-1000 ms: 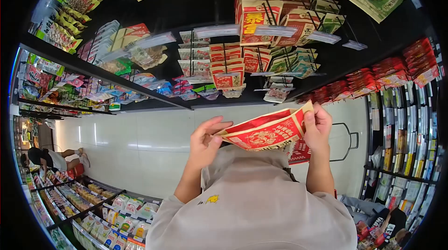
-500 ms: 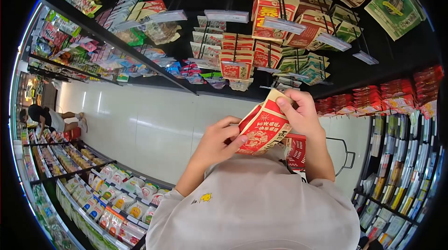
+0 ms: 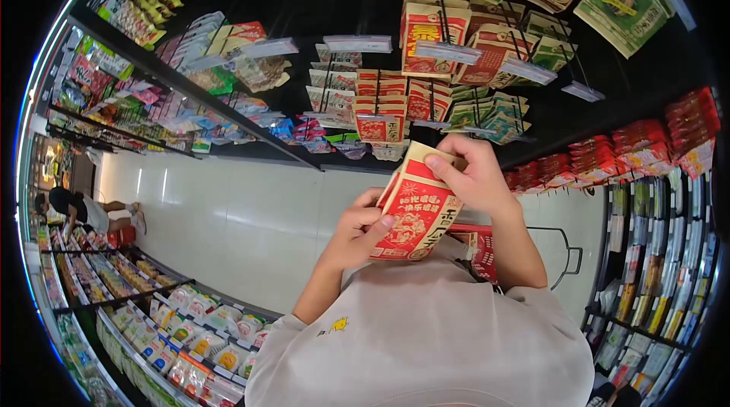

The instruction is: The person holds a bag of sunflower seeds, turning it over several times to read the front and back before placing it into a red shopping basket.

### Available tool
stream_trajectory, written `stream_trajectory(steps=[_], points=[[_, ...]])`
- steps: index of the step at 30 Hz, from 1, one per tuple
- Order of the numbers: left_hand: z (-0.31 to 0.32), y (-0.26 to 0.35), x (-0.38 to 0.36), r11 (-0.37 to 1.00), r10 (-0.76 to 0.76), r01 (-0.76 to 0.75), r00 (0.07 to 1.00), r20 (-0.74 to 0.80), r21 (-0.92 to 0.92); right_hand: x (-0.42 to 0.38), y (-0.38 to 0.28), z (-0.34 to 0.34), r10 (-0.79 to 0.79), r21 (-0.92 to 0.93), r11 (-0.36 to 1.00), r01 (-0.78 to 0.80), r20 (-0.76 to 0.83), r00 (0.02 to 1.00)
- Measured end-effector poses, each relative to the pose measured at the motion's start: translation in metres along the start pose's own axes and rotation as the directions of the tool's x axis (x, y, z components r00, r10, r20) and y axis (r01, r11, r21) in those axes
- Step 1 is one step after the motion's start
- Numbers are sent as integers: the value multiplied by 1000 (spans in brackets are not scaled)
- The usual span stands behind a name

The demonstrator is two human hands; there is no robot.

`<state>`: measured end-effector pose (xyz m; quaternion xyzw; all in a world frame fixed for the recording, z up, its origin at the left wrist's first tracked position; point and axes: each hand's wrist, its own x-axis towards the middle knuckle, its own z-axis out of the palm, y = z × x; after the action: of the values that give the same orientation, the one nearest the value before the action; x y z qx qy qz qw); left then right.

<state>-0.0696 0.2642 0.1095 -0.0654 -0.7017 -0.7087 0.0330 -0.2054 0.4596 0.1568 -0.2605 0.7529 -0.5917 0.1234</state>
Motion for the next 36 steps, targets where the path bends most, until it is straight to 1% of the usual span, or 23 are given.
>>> stream_trajectory(steps=[1, 2, 4, 5, 6, 9, 10, 12, 13, 14, 15, 16, 17, 19, 22, 24, 25, 28, 30, 31, 33, 34, 36], points=[[-6, -4, 0, 1000, 5, -5, 1000, -3, 8, 0, 0, 0, -14, 22, 1000, 15, -70, 997], [-11, -8, 0, 1000, 10, -10, 1000, -6, 14, 2, 5, -5, -110, -167, 983, 79, -185, 977], [-19, -12, -1, 972, -153, 118, 974, -167, -202, -2, 12, -7, -103, -121, 991, 63, -358, 928], [-24, -15, -1, 936, -242, 164, 941, -235, -311, -2, 14, -8, -100, -98, 993, 63, -438, 893], [-35, -21, -4, 853, -323, 189, 923, -209, -486, -9, 14, -9, -16, -8, 1000, 14, -399, 917], [-46, -18, 5, 630, -316, 54, 929, -193, -775, -35, 25, 7, 56, 158, 987, -38, -116, 992], [-47, -17, 9, 592, -311, 61, 937, -157, -804, -40, 17, 13, 63, 189, 980, -59, -14, 998], [-44, -15, 14, 466, -415, 100, 902, -118, -879, -44, -6, 23, 68, 248, 962, -115, 189, 980], [-42, -15, 15, 397, -468, 120, 879, -89, -910, -42, -11, 25, 72, 237, 964, -119, 199, 977], [-42, -19, 16, 359, -478, 137, 876, -56, -923, -41, -14, 27, 77, 227, 966, -124, 206, 976], [-44, -25, 16, 404, -462, 145, 885, -64, -903, -40, -16, 29, 80, 216, 968, -126, 208, 975], [-46, -30, 16, 447, -441, 152, 895, -69, -881, -38, -17, 32, 87, 211, 970, -120, 158, 984], [-48, -33, 18, 489, -418, 156, 905, -73, -859, -38, -16, 36, 131, 227, 961, -160, 136, 982], [-53, -36, 18, 524, -423, 164, 902, -88, -836, -37, -15, 45, 220, 259, 935, -240, 105, 970], [-61, -39, 16, 581, -387, 134, 913, -127, -803, -31, -18, 51, 272, 167, 944, -283, 89, 958], [-65, -34, 19, 626, -333, 122, 935, -122, -770, -26, -22, 50, 311, 12, 950, -313, 101, 945], [-67, -33, 21, 631, -332, 115, 934, -133, -767, -24, -24, 50, 329, -67, 944, -324, 100, 939], [-69, -33, 26, 638, -323, 103, 936, -144, -763, -21, -25, 54, 359, -79, 932, -353, 86, 929], [-72, -35, 27, 635, -312, 107, 942, -127, -765, -20, -26, 53, 354, -83, 934, -346, 119, 928], [-74, -34, 28, 660, -287, 109, 951, -115, -744, -19, -26, 53, 352, -84, 936, -343, 136, 926], [-78, -31, 29, 710, -236, 108, 968, -90, -695, -19, -31, 60, 322, 26, 944, -329, 140, 936], [-79, -34, 29, 754, -222, 100, 969, -108, -649, -18, -33, 63, 306, 82, 944, -319, 139, 942], [-81, -42, 30, 833, -192, 87, 972, -137, -546, -16, -30, 64, 312, 103, 939, -329, 154, 938]])
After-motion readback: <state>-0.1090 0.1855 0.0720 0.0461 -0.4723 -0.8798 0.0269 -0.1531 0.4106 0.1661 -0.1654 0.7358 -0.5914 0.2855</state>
